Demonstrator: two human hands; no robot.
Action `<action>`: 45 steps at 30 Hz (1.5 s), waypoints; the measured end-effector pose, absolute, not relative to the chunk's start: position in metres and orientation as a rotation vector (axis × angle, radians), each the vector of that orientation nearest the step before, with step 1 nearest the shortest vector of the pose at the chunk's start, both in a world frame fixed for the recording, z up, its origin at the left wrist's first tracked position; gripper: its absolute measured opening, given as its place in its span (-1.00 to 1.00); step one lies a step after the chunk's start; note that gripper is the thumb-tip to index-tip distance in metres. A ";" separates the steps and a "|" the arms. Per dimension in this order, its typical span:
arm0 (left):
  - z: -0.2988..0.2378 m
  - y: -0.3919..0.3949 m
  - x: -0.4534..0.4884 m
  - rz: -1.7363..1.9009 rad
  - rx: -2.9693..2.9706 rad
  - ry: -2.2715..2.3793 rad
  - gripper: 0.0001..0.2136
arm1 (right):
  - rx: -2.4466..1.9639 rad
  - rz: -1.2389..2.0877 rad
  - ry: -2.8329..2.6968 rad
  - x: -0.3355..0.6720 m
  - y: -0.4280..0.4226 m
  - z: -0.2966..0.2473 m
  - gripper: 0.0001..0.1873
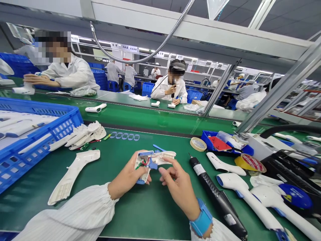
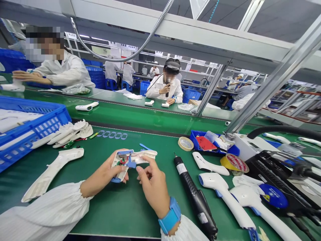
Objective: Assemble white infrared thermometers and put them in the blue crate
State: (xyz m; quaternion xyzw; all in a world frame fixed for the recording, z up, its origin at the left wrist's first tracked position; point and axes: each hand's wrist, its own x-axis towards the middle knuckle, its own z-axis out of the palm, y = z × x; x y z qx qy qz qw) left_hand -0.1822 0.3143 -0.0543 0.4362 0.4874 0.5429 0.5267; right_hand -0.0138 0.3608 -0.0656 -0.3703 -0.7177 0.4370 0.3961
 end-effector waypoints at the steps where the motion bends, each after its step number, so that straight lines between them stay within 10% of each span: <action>1: -0.052 0.314 -0.190 1.361 1.014 1.205 -0.57 | -0.952 1.075 -1.819 -0.010 0.364 -0.062 -0.66; 10: -0.011 0.247 -0.289 2.056 0.697 1.474 -0.73 | -0.779 0.935 -2.369 -0.063 0.377 -0.038 -0.79; 18: -0.019 0.171 -0.323 2.198 0.468 1.630 -0.73 | -0.049 0.522 -2.764 -0.212 0.297 -0.066 -0.31; 23: -0.031 0.171 -0.325 2.123 0.428 1.585 -0.81 | -0.180 0.390 -2.795 -0.210 0.280 -0.075 -0.76; 45: -0.046 0.308 -0.213 1.282 0.754 1.107 -0.51 | -1.151 1.728 -1.502 0.043 0.360 -0.071 -0.54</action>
